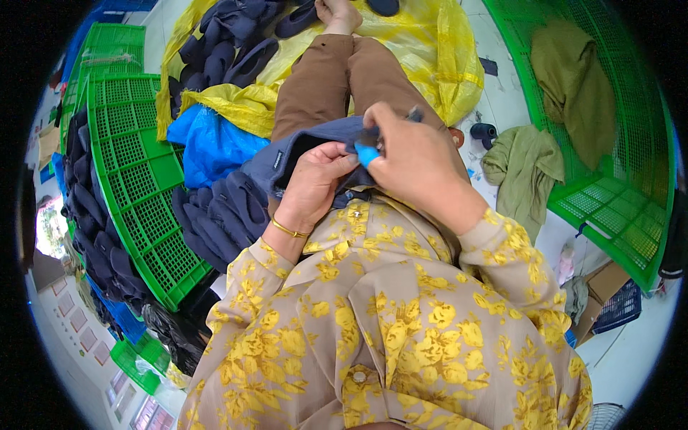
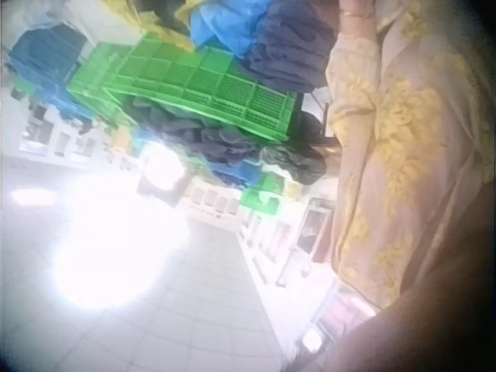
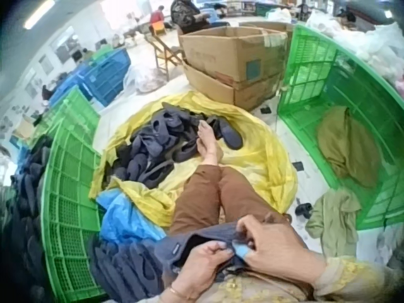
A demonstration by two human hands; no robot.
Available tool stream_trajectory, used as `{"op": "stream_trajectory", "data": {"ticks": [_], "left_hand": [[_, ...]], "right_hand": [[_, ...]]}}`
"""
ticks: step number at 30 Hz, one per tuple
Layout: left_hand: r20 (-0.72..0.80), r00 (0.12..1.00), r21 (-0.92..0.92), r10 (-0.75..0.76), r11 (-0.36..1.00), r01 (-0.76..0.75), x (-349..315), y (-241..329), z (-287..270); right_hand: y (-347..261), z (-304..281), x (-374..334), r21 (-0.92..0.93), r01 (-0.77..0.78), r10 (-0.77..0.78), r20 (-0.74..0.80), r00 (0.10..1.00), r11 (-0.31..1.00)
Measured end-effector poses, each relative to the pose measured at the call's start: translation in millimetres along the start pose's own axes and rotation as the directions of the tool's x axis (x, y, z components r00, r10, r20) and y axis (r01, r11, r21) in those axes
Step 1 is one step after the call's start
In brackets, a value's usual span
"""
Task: The person sits on the floor and sews a dark blue slip-on shoe using a blue-handled tool and thread. They repeatedly insert the tool into the shoe's opening, pull the thread through, and adjust the shoe's position while working.
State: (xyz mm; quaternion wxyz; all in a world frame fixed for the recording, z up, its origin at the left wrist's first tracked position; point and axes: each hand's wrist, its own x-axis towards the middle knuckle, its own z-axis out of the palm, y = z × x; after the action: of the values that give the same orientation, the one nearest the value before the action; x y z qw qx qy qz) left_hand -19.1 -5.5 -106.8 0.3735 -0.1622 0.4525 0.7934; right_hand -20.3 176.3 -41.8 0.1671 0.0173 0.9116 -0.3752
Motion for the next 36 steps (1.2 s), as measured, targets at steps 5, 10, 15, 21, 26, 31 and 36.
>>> {"op": "stream_trajectory", "data": {"ticks": [5,10,15,21,26,31,36], "left_hand": [[0.072,0.995,0.008,0.068,0.998,-0.068,0,0,6],[0.010,1.000,0.093,0.014,0.996,-0.015,-2,-2,2],[-0.016,0.990,0.199,0.141,0.971,-0.135,-11,1,13],[0.016,0.997,0.357,0.072,0.931,-0.073,-14,13,15],[-0.005,0.984,0.666,0.180,0.734,-0.131,-9,23,26],[0.324,0.935,0.920,0.145,0.181,-0.347,-30,117,13],[0.447,0.894,0.844,-0.028,-0.320,-0.431,-46,152,-17]], "right_hand": [[-8,-5,3,-0.225,0.475,-0.494,-0.033,0.869,0.851],[-13,-14,10,-0.303,0.552,-0.511,0.209,0.834,0.777],[-21,2,15,-0.058,0.656,-0.657,-0.018,0.753,0.753],[-58,-19,35,0.787,0.194,-0.158,-0.124,0.980,0.586],[-63,-25,28,0.856,0.021,-0.052,0.007,0.999,0.516],[-25,-94,30,0.916,0.164,-0.211,-0.090,0.973,0.366],[90,-257,17,0.948,0.239,-0.098,-0.223,0.970,0.208]]}}
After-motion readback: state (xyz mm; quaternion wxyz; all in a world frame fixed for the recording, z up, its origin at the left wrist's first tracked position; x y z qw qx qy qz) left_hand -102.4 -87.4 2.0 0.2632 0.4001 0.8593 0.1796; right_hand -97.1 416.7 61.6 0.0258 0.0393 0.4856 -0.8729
